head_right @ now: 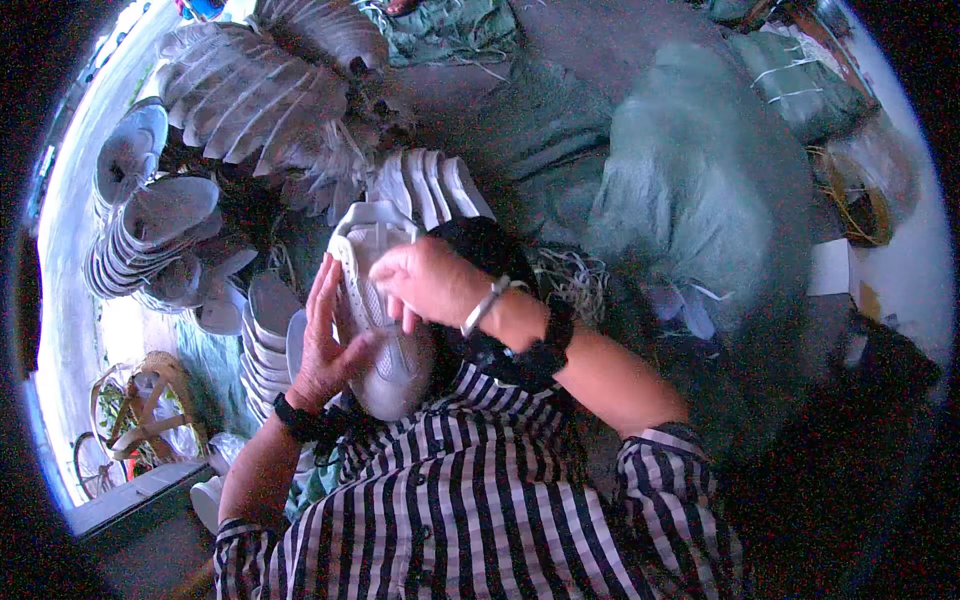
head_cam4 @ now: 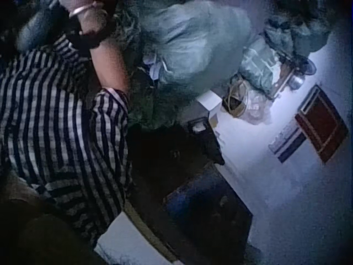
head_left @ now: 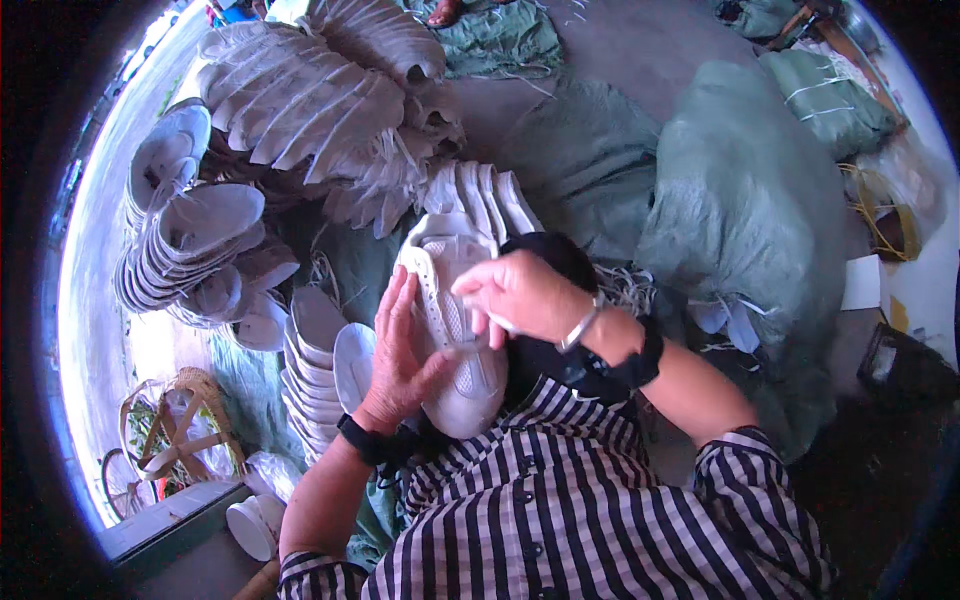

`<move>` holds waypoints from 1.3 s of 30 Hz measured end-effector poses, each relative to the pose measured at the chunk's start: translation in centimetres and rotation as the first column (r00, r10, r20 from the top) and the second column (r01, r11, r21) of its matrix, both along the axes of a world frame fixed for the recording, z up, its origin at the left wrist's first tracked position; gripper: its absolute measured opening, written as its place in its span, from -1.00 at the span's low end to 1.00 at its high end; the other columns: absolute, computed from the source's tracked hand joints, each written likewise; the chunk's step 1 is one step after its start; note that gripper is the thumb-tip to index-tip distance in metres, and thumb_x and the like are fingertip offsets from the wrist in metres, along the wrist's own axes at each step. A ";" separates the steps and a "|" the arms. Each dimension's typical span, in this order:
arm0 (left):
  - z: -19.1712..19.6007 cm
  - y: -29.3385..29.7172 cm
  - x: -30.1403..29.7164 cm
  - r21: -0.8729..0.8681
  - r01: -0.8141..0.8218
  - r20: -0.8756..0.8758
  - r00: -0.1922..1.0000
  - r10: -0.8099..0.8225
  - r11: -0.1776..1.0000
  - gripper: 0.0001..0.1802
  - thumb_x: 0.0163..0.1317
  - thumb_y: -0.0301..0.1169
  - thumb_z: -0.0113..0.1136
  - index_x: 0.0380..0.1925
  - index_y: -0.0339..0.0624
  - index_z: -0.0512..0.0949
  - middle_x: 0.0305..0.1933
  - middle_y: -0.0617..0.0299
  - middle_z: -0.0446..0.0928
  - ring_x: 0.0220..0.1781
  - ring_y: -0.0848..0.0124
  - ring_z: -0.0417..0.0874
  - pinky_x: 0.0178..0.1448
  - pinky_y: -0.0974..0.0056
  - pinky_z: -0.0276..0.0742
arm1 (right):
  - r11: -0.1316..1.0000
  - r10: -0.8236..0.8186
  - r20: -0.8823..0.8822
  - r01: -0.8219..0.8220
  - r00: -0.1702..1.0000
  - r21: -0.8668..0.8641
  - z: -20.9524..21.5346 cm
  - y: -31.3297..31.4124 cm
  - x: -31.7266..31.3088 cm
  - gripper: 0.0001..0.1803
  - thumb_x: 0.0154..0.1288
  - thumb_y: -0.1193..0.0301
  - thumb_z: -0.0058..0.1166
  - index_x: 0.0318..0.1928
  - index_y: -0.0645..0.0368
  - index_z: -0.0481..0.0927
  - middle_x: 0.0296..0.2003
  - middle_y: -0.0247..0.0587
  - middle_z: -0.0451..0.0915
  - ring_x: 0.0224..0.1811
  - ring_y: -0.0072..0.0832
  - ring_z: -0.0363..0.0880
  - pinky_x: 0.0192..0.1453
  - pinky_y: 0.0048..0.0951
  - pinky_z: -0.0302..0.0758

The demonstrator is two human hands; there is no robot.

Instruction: The recorder is lacing a white sneaker while sitting in a warehouse setting.

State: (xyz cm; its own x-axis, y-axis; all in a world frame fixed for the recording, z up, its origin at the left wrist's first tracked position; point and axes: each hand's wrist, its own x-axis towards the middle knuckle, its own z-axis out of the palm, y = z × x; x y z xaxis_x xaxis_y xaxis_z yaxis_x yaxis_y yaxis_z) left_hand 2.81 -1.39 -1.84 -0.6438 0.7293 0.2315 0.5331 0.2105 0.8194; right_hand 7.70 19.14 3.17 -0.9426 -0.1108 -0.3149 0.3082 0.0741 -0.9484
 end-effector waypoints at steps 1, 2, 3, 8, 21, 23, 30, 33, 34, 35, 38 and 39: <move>0.0 -0.1 0.1 0.013 -0.034 0.043 0.999 0.033 0.999 -0.07 -0.02 -0.11 0.28 0.29 -0.22 0.04 0.36 -0.10 -0.03 0.42 0.08 -0.04 0.41 0.10 -0.09 | 0.999 -0.015 -0.052 0.018 0.999 0.051 -0.5 -0.4 1.5 -0.82 0.26 0.52 -0.08 -0.15 0.32 0.48 -0.55 -0.20 0.58 -0.62 -0.57 0.55 -0.52 -0.59 0.48; 0.1 0.2 -0.1 0.028 -0.071 0.077 0.995 0.068 0.997 -0.09 -0.02 -0.15 0.29 0.28 -0.20 0.07 0.35 -0.09 -0.01 0.41 0.10 -0.02 0.41 0.10 -0.08 | 0.979 -0.084 -0.228 0.123 0.970 0.161 -1.3 -0.6 2.7 -0.88 0.22 0.48 -0.05 -0.30 0.29 0.47 -0.64 -0.12 0.54 -0.67 -0.50 0.56 -0.58 -0.47 0.47; -0.1 0.6 0.0 0.071 -0.110 0.036 0.993 0.108 0.991 -0.16 -0.05 -0.28 0.31 0.24 -0.17 0.13 0.32 -0.07 0.06 0.38 0.10 0.05 0.40 0.10 -0.02 | 0.972 -0.135 -0.189 0.167 0.973 0.165 -1.3 -0.8 3.5 -0.90 0.20 0.48 -0.04 -0.34 0.27 0.47 -0.62 -0.10 0.54 -0.62 -0.43 0.58 -0.54 -0.42 0.48; 1.3 1.5 0.7 -0.114 -0.244 -0.125 0.965 0.230 0.963 -0.15 -0.17 -0.43 0.35 0.19 -0.15 0.16 0.29 -0.04 0.13 0.31 0.07 0.13 0.35 0.09 0.07 | 0.889 -0.117 -0.316 0.241 0.942 0.390 -3.7 -1.5 4.8 -0.93 0.13 0.49 0.01 -0.43 0.24 0.47 -0.53 -0.05 0.56 -0.47 -0.20 0.59 -0.39 -0.29 0.50; 1.4 1.7 1.2 -0.106 -0.282 -0.167 0.950 0.263 0.953 -0.09 -0.27 -0.48 0.33 0.19 -0.15 0.14 0.27 -0.04 0.16 0.29 0.04 0.16 0.33 0.09 0.11 | 0.866 -0.087 -0.329 0.235 0.940 0.442 -4.0 -1.8 4.7 -0.97 0.13 0.56 0.05 -0.41 0.28 0.50 -0.55 -0.16 0.57 -0.55 -0.53 0.60 -0.46 -0.53 0.50; 1.4 1.7 1.2 -0.104 -0.282 -0.165 0.951 0.263 0.954 -0.09 -0.27 -0.48 0.32 0.19 -0.15 0.14 0.27 -0.04 0.16 0.28 0.03 0.16 0.33 0.09 0.10 | 0.858 -0.073 -0.324 0.225 0.943 0.463 -4.0 -1.9 4.6 -0.97 0.13 0.56 0.05 -0.41 0.28 0.50 -0.55 -0.16 0.58 -0.54 -0.53 0.60 -0.45 -0.53 0.50; 1.2 1.4 1.0 -0.099 -0.268 -0.165 0.954 0.250 0.958 -0.11 -0.22 -0.47 0.32 0.20 -0.17 0.14 0.27 -0.05 0.15 0.29 0.00 0.16 0.31 0.07 0.15 | 0.760 -0.136 -0.456 0.388 0.879 0.522 -4.0 -3.8 4.5 -0.97 0.07 0.55 0.07 -0.42 0.22 0.51 -0.51 -0.08 0.53 -0.42 -0.13 0.56 -0.35 -0.32 0.49; 0.6 0.8 1.3 -0.123 -0.239 -0.326 0.927 0.189 0.963 -0.15 -0.19 -0.44 0.34 0.19 -0.08 0.19 0.27 -0.03 0.16 0.27 -0.03 0.21 0.28 0.05 0.20 | 0.760 0.007 -0.523 0.335 0.852 0.556 -3.8 -3.4 4.9 -0.94 0.06 0.57 0.06 -0.39 0.19 0.52 -0.44 -0.09 0.51 -0.35 -0.16 0.55 -0.30 -0.31 0.49; 0.7 0.6 1.5 -0.137 -0.242 -0.427 0.889 0.163 0.961 -0.31 -0.14 -0.42 0.32 0.10 0.00 0.35 0.24 0.01 0.21 0.25 0.00 0.25 0.25 0.02 0.22 | 0.765 -0.023 -0.515 0.347 0.857 0.543 -4.1 -3.7 5.1 -0.91 0.06 0.57 0.05 -0.37 0.18 0.51 -0.43 -0.09 0.50 -0.33 -0.16 0.54 -0.28 -0.30 0.49; 1.0 0.4 1.8 -0.151 -0.225 -0.517 0.848 0.117 0.963 -0.40 -0.15 -0.44 0.31 0.01 0.02 0.43 0.16 0.06 0.27 0.20 0.05 0.29 0.23 0.00 0.24 | 0.765 -0.060 -0.504 0.364 0.862 0.532 -4.2 -3.7 5.3 -0.89 0.06 0.58 0.03 -0.34 0.17 0.50 -0.41 -0.10 0.48 -0.31 -0.17 0.53 -0.27 -0.30 0.48; 1.9 0.1 2.0 -0.180 -0.181 -0.563 0.825 0.050 0.967 -0.54 -0.16 -0.47 0.27 -0.13 0.04 0.53 -0.05 0.16 0.36 0.09 0.13 0.36 0.19 -0.04 0.27 | 0.773 -0.055 -0.727 0.490 0.684 0.403 -4.1 -4.3 3.8 -0.82 0.03 0.62 0.00 -0.28 0.18 0.47 -0.45 -0.11 0.46 -0.34 -0.17 0.52 -0.28 -0.28 0.48; 2.2 0.0 2.1 -0.191 -0.163 -0.521 0.853 0.041 0.968 -0.60 -0.16 -0.47 0.24 -0.19 0.03 0.57 -0.17 0.21 0.39 0.01 0.17 0.39 0.17 -0.05 0.28 | 0.771 0.033 -0.677 0.412 0.735 0.485 -3.3 -4.1 3.7 -0.79 0.03 0.61 -0.03 -0.26 0.19 0.45 -0.45 -0.11 0.49 -0.34 -0.14 0.51 -0.28 -0.26 0.47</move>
